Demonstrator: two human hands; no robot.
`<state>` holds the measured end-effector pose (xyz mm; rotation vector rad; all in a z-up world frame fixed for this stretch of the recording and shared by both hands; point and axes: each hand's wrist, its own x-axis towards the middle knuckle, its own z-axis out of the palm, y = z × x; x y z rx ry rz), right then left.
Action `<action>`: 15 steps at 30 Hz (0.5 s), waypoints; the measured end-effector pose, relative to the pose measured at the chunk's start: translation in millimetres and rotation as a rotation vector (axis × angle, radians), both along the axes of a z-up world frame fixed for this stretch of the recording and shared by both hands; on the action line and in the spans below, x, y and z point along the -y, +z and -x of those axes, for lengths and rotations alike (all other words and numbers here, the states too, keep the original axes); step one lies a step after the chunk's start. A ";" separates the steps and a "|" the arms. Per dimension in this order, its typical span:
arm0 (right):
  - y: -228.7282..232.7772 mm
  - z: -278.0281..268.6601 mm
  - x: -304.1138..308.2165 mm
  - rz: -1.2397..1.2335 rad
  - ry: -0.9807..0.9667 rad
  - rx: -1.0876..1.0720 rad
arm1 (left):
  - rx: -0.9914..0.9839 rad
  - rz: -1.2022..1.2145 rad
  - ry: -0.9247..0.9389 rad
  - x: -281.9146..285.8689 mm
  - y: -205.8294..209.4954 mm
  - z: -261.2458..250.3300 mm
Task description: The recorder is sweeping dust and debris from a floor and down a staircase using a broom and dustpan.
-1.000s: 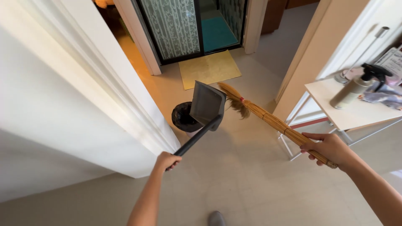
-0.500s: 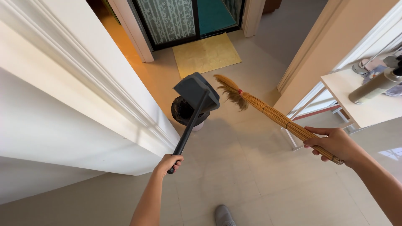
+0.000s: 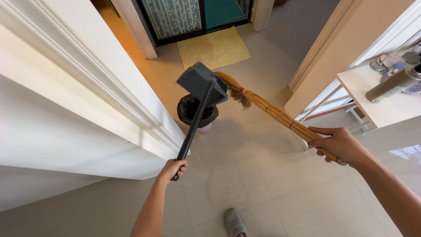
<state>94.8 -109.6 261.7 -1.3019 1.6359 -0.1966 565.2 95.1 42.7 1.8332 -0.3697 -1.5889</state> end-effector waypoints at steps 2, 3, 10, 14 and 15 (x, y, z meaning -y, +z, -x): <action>-1.2 -4.0 -3.5 -0.006 0.002 0.000 | 0.020 -0.009 -0.003 1.4 4.4 -2.1; -1.7 -6.1 -5.1 -0.009 0.005 0.002 | 0.042 -0.015 -0.005 2.4 6.9 -3.5; -3.3 -10.2 -13.1 -0.008 0.011 0.017 | 0.073 -0.009 -0.047 1.9 15.3 -6.0; 0.6 -10.7 -17.3 -0.003 0.002 0.004 | 0.135 -0.019 -0.101 -6.1 16.1 -8.0; 1.6 -11.2 -17.9 0.000 0.002 0.000 | 0.135 -0.032 -0.110 -7.7 17.7 -9.4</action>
